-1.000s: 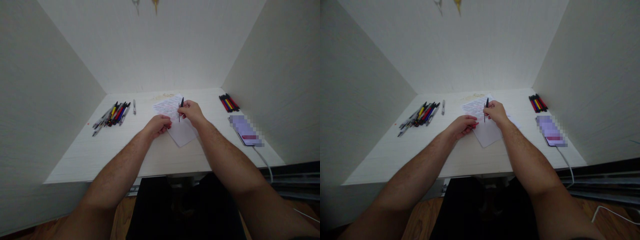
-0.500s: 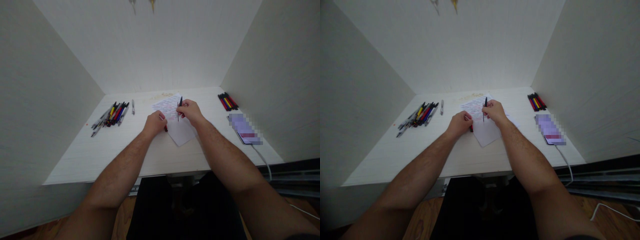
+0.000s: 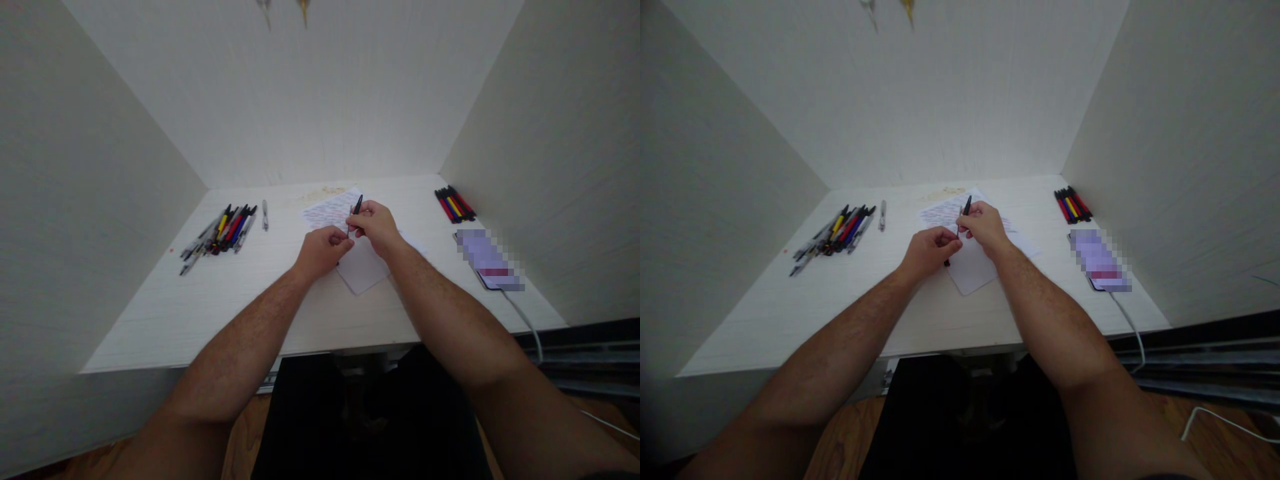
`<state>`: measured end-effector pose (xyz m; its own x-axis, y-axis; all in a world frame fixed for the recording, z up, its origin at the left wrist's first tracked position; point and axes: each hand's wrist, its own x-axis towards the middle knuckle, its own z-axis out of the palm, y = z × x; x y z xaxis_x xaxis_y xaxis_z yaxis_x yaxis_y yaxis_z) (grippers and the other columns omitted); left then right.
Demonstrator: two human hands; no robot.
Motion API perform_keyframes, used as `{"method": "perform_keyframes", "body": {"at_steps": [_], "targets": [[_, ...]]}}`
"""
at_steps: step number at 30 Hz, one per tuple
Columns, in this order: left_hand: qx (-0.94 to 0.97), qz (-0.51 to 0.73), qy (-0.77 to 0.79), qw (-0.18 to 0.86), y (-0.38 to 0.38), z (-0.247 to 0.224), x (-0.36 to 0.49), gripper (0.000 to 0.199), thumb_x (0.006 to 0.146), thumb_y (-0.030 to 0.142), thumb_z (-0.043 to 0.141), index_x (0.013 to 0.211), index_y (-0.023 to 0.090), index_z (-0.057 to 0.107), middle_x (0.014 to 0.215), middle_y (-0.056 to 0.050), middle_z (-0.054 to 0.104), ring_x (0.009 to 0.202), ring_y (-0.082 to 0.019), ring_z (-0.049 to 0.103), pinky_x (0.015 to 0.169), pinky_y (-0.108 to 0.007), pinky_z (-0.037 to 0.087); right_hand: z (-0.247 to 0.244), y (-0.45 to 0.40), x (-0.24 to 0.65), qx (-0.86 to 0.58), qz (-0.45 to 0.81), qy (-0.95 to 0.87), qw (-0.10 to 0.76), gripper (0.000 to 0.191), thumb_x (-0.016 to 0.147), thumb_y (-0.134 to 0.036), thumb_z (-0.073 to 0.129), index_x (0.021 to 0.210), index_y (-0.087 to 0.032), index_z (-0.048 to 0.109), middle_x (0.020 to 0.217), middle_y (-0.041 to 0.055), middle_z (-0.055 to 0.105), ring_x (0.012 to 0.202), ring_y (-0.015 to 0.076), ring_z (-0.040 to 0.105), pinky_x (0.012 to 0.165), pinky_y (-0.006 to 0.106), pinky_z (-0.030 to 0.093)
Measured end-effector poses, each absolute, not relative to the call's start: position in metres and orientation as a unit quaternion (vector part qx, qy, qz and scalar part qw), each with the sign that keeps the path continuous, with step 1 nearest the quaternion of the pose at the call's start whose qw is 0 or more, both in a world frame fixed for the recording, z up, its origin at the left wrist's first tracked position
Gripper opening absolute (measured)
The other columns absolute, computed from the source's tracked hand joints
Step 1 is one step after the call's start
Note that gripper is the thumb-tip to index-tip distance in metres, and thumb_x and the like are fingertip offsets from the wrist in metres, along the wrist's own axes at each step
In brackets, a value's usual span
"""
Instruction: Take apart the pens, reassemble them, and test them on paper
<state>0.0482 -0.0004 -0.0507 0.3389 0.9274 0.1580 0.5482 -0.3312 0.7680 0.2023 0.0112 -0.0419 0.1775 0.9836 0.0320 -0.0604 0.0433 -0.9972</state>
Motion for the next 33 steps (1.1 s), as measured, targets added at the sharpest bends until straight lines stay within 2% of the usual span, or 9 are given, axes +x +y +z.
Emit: {"method": "perform_keyframes", "body": {"at_steps": [11, 13, 18, 20, 25, 30, 33], "targets": [[0.755, 0.280, 0.520, 0.284, 0.000, -0.044, 0.044, 0.009, 0.072, 0.027, 0.064, 0.070, 0.019, 0.066, 0.067, 0.000, 0.066, 0.064, -0.013, 0.057, 0.060, -0.024, 0.043, -0.034, 0.015, 0.213, -0.567, 0.387, -0.377, 0.622, 0.021, 0.064, -0.015, 0.064, 0.081, -0.019, 0.053, 0.066, -0.0038, 0.060, 0.055, 0.0089, 0.059, 0.044, 0.017, 0.040], [0.741, 0.291, 0.536, 0.281, 0.004, -0.044, 0.041, 0.009, 0.071, 0.027, 0.064, 0.067, 0.019, 0.065, 0.065, -0.001, 0.065, 0.063, -0.013, 0.057, 0.059, -0.024, 0.043, -0.036, 0.017, 0.219, -0.604, 0.361, -0.402, 0.586, 0.020, 0.061, -0.012, 0.064, 0.077, -0.019, 0.054, 0.062, -0.0029, 0.060, 0.052, 0.0095, 0.057, 0.042, 0.018, 0.039], [0.695, 0.332, 0.578, 0.269, 0.014, -0.050, 0.035, 0.012, 0.071, 0.029, 0.063, 0.067, 0.019, 0.064, 0.067, -0.003, 0.067, 0.064, -0.014, 0.058, 0.057, -0.025, 0.042, -0.046, 0.012, 0.222, -0.638, 0.401, -0.562, 0.341, 0.019, 0.054, -0.005, 0.066, 0.059, -0.019, 0.053, 0.045, -0.0017, 0.057, 0.040, 0.0112, 0.051, 0.037, 0.020, 0.034], [0.686, 0.329, 0.590, 0.269, 0.017, -0.052, 0.034, 0.011, 0.071, 0.030, 0.063, 0.067, 0.019, 0.064, 0.068, -0.004, 0.068, 0.064, -0.015, 0.058, 0.056, -0.025, 0.042, -0.047, 0.008, 0.221, -0.633, 0.405, -0.594, 0.286, 0.020, 0.052, -0.004, 0.068, 0.056, -0.019, 0.054, 0.043, -0.0015, 0.057, 0.037, 0.0104, 0.049, 0.036, 0.019, 0.032], [0.682, 0.317, 0.601, 0.271, 0.015, -0.052, 0.035, 0.011, 0.071, 0.029, 0.063, 0.067, 0.019, 0.064, 0.069, -0.005, 0.068, 0.065, -0.016, 0.059, 0.057, -0.025, 0.043, -0.044, 0.006, 0.222, -0.628, 0.411, -0.608, 0.257, 0.016, 0.056, -0.008, 0.071, 0.056, -0.018, 0.059, 0.044, 0.0001, 0.060, 0.037, 0.0100, 0.049, 0.035, 0.020, 0.029], [0.689, 0.307, 0.600, 0.268, 0.013, -0.050, 0.038, 0.010, 0.071, 0.027, 0.064, 0.067, 0.018, 0.065, 0.070, -0.005, 0.068, 0.067, -0.016, 0.060, 0.059, -0.026, 0.044, -0.045, 0.010, 0.228, -0.669, 0.345, -0.610, 0.246, 0.022, 0.053, -0.007, 0.076, 0.060, -0.019, 0.059, 0.040, -0.0022, 0.056, 0.036, 0.0120, 0.050, 0.038, 0.023, 0.031], [0.699, 0.308, 0.585, 0.271, 0.013, -0.051, 0.039, 0.012, 0.072, 0.029, 0.066, 0.068, 0.018, 0.066, 0.069, -0.004, 0.068, 0.066, -0.016, 0.060, 0.059, -0.026, 0.044, -0.042, 0.009, 0.228, -0.684, 0.314, -0.614, 0.237, 0.026, 0.054, -0.018, 0.083, 0.069, -0.020, 0.062, 0.045, -0.0021, 0.058, 0.040, 0.0130, 0.052, 0.041, 0.024, 0.034]]}}
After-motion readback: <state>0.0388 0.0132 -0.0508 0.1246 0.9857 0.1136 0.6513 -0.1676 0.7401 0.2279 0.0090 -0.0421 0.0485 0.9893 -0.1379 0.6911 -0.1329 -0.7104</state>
